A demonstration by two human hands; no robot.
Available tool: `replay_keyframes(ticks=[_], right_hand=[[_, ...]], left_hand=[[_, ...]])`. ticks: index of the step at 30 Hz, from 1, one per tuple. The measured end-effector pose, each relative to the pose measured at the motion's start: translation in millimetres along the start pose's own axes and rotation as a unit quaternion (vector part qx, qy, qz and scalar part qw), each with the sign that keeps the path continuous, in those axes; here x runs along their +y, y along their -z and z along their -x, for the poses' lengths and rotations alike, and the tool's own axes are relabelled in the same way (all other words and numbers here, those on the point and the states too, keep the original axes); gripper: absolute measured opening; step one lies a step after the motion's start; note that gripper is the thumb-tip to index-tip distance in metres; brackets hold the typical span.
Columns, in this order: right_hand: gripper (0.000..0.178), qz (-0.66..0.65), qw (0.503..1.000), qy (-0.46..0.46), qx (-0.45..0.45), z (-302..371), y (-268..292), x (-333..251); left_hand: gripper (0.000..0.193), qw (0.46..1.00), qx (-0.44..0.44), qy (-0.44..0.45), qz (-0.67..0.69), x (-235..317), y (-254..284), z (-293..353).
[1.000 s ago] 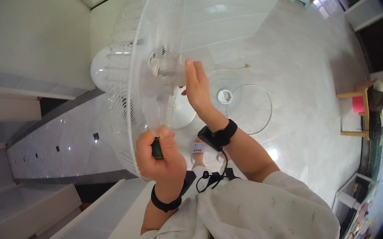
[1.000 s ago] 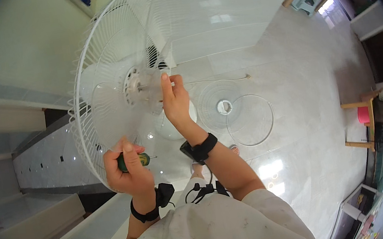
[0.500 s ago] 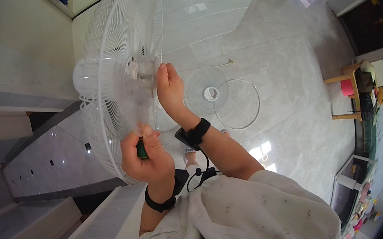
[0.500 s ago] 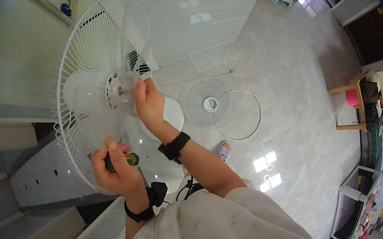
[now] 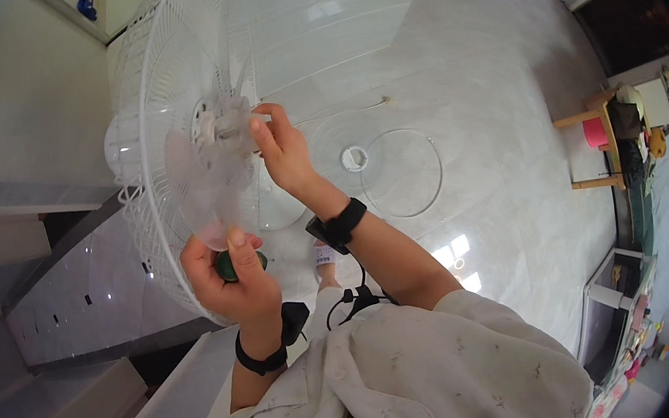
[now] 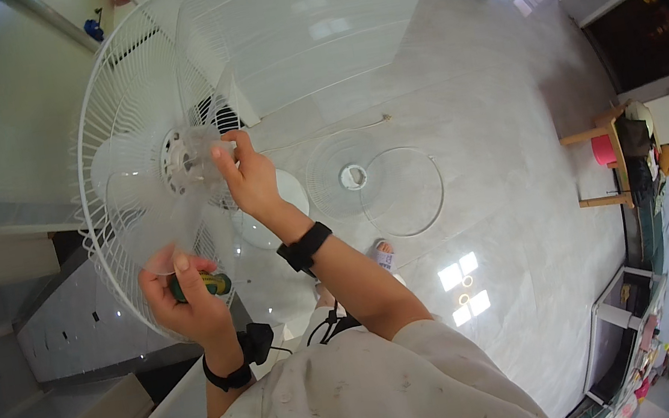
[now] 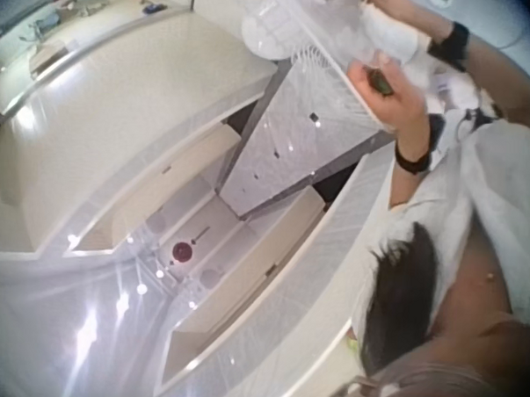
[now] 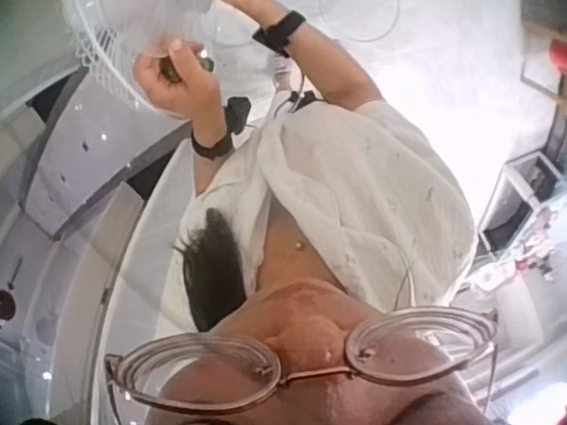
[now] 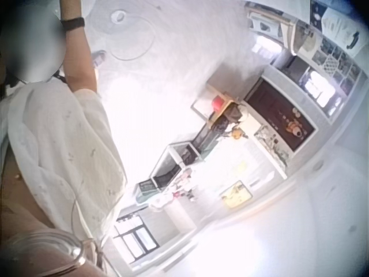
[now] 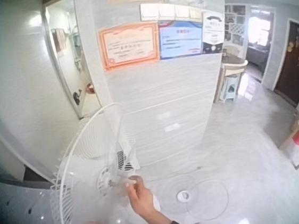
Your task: The person assembles a white pedestal fan by attaching the front and rear wire cages to the fan head. They use a screwdriver to tighten the screws securing the cages and adjust the fan head angle.
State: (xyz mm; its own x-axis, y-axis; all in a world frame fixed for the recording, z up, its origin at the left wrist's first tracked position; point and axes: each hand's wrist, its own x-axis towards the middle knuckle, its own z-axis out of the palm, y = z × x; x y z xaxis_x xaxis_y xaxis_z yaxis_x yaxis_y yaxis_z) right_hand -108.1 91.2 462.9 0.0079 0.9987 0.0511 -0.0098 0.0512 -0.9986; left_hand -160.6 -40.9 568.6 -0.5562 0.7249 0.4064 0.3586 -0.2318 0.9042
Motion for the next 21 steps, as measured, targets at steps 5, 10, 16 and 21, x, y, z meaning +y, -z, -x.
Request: replay_keyframes(ticks=[5,10,16,21], right_hand=[[0.035,0.031,0.996,-0.046,-0.074,9.8,93.3,42.4],[0.018,0.181,0.975,-0.127,-0.035,20.5,239.3,136.3],[0.016,0.272,0.93,-0.247,0.015,67.1,440.1,257.0],[0.015,0.357,0.86,-0.364,0.016,129.3,569.5,342.0]], left_hand=[[0.031,0.999,0.027,0.039,-0.001,5.4,-20.4,23.9],[0.04,0.998,-0.008,0.034,-0.043,-5.6,-34.7,72.5],[0.023,0.908,-0.231,0.073,-0.341,-79.5,-113.0,149.2],[0.025,0.763,-0.468,0.145,-0.422,-213.4,-201.5,225.6]])
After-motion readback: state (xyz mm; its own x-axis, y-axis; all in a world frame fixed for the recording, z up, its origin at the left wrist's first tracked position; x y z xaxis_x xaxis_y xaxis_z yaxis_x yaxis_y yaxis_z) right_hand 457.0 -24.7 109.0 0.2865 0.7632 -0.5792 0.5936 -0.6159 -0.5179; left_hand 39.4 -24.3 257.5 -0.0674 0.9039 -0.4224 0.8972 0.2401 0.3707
